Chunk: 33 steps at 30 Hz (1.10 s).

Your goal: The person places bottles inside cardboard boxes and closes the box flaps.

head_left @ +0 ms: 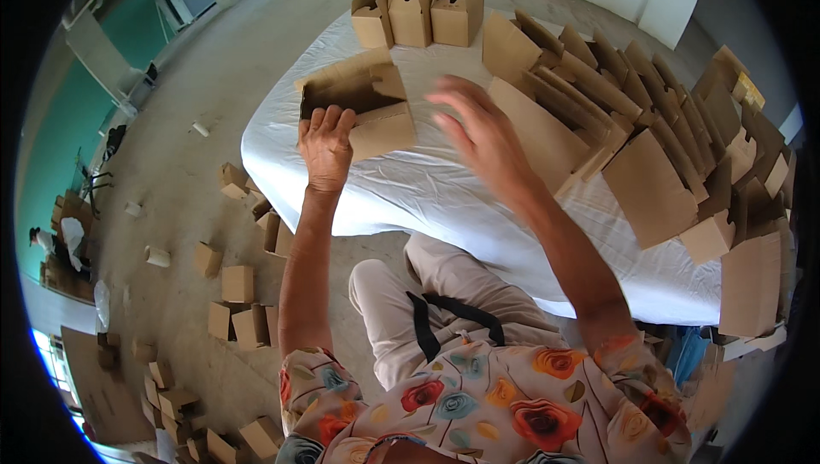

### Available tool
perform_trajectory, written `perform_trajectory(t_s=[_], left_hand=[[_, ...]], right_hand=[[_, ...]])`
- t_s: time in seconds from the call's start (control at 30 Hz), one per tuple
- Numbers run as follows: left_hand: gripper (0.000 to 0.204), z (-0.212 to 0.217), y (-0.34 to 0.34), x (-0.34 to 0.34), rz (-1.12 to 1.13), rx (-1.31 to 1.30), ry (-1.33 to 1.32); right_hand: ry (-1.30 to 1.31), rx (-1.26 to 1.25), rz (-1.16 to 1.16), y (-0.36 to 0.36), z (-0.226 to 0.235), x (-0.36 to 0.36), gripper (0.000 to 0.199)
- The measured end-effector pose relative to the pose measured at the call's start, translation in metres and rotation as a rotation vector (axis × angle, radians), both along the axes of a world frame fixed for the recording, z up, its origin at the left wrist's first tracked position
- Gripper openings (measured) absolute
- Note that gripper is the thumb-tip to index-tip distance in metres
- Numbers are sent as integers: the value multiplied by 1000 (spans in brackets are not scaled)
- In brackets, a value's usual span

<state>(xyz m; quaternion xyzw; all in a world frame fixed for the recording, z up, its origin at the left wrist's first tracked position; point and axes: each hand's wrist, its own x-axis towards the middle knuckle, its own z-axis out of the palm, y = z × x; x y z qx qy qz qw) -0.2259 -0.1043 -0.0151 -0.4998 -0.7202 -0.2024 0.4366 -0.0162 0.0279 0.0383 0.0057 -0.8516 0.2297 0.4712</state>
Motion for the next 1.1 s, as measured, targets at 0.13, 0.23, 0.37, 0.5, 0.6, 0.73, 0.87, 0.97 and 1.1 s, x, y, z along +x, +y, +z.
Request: perform_trajectory(t_s=[0.13, 0.23, 0.37, 0.5, 0.6, 0.73, 0.87, 0.97, 1.1], left_hand=[[10, 27, 34, -27, -104, 54, 84], [7, 39, 63, -61, -188, 81, 105], [8, 20, 77, -102, -264, -57, -49], [13, 27, 69, -122, -380, -300, -452], [39, 33, 76, -157, -621, -331, -1059], [64, 28, 109, -168, -180, -207, -741], [84, 41, 118, -172, 144, -556, -884], [81, 32, 123, -176, 250, -614, -1036], [60, 4, 133, -199, 182, -600, -1333]], right_hand=[[-257, -28, 165, 32, 25, -121, 19], [-583, 142, 103, 77, 25, -191, 14], [-634, 436, 134, 114, -1, -221, 13], [-610, 512, 95, 118, -2, -211, 10], [-534, 349, 76, 139, -11, -199, 13], [-525, -94, -88, 143, -9, -191, 18], [-439, -646, -110, 149, -14, -186, 21], [-609, -743, -23, 159, -11, -191, 19], [-872, -82, -467, 164, 47, -231, 9]])
